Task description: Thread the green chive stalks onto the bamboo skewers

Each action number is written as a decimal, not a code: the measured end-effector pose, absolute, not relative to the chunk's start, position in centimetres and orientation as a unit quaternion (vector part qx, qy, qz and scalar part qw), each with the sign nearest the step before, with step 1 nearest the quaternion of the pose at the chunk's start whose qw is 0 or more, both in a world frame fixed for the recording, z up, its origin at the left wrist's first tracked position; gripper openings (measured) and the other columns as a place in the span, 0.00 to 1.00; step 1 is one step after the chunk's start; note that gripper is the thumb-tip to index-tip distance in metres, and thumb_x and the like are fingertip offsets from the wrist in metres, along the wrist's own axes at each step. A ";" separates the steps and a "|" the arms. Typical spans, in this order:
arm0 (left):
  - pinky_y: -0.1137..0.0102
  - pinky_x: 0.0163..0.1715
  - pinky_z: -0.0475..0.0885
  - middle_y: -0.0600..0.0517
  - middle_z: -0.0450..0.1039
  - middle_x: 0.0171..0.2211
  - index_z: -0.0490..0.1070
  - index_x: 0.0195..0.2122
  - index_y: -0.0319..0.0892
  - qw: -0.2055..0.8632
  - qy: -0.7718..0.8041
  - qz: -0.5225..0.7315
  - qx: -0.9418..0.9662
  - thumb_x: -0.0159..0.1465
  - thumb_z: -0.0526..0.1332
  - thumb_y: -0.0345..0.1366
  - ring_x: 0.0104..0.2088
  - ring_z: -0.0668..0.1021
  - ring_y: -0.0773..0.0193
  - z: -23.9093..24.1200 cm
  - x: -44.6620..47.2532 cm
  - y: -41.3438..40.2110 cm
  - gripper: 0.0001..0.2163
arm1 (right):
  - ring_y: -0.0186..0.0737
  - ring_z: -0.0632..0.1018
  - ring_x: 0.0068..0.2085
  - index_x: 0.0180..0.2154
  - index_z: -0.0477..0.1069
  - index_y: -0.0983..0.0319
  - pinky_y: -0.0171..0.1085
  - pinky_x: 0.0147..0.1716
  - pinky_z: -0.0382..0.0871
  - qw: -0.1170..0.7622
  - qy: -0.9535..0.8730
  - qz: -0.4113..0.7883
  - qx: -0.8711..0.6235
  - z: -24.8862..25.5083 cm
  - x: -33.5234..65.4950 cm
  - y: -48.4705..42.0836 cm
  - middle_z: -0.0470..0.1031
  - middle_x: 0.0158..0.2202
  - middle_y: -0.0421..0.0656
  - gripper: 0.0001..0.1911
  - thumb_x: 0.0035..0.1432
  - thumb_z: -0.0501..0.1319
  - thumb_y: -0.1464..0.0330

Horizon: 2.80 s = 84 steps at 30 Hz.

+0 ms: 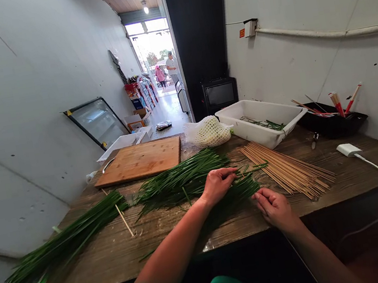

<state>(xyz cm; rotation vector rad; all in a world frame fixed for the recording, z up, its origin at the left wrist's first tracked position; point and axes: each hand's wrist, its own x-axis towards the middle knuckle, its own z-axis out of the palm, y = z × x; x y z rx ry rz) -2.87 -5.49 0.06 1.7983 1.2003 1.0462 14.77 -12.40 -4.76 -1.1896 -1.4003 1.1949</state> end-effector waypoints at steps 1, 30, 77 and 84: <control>0.75 0.32 0.71 0.50 0.79 0.31 0.76 0.41 0.38 0.360 0.464 0.406 0.700 0.58 0.58 0.34 0.30 0.78 0.66 0.1 -2.9 -5.5 0.13 | 0.26 0.54 0.14 0.30 0.66 0.63 0.29 0.12 0.46 0.461 -0.567 0.483 -0.482 -4.8 14.8 -12.4 0.56 0.14 0.32 0.19 0.56 0.54 0.52; 0.72 0.41 0.72 0.50 0.79 0.36 0.77 0.40 0.40 0.325 0.442 0.418 0.724 0.58 0.59 0.31 0.37 0.80 0.64 -0.5 -2.8 -5.3 0.11 | 0.26 0.55 0.13 0.30 0.67 0.63 0.29 0.11 0.47 0.457 -0.573 0.471 -0.491 -4.9 14.8 -12.1 0.58 0.14 0.33 0.20 0.56 0.54 0.52; 0.74 0.35 0.70 0.51 0.78 0.28 0.77 0.40 0.39 0.272 0.460 0.382 0.754 0.58 0.56 0.30 0.28 0.77 0.67 0.3 -2.7 -5.7 0.12 | 0.27 0.56 0.14 0.29 0.67 0.62 0.29 0.13 0.48 0.465 -0.572 0.460 -0.495 -4.3 14.8 -12.6 0.57 0.13 0.32 0.19 0.55 0.55 0.52; 0.76 0.27 0.68 0.51 0.78 0.28 0.77 0.39 0.36 0.331 0.468 0.387 0.723 0.57 0.57 0.32 0.25 0.74 0.70 0.7 -2.7 -5.8 0.12 | 0.26 0.55 0.14 0.30 0.68 0.63 0.29 0.12 0.48 0.472 -0.573 0.453 -0.493 -4.8 14.9 -12.5 0.57 0.14 0.33 0.19 0.56 0.55 0.53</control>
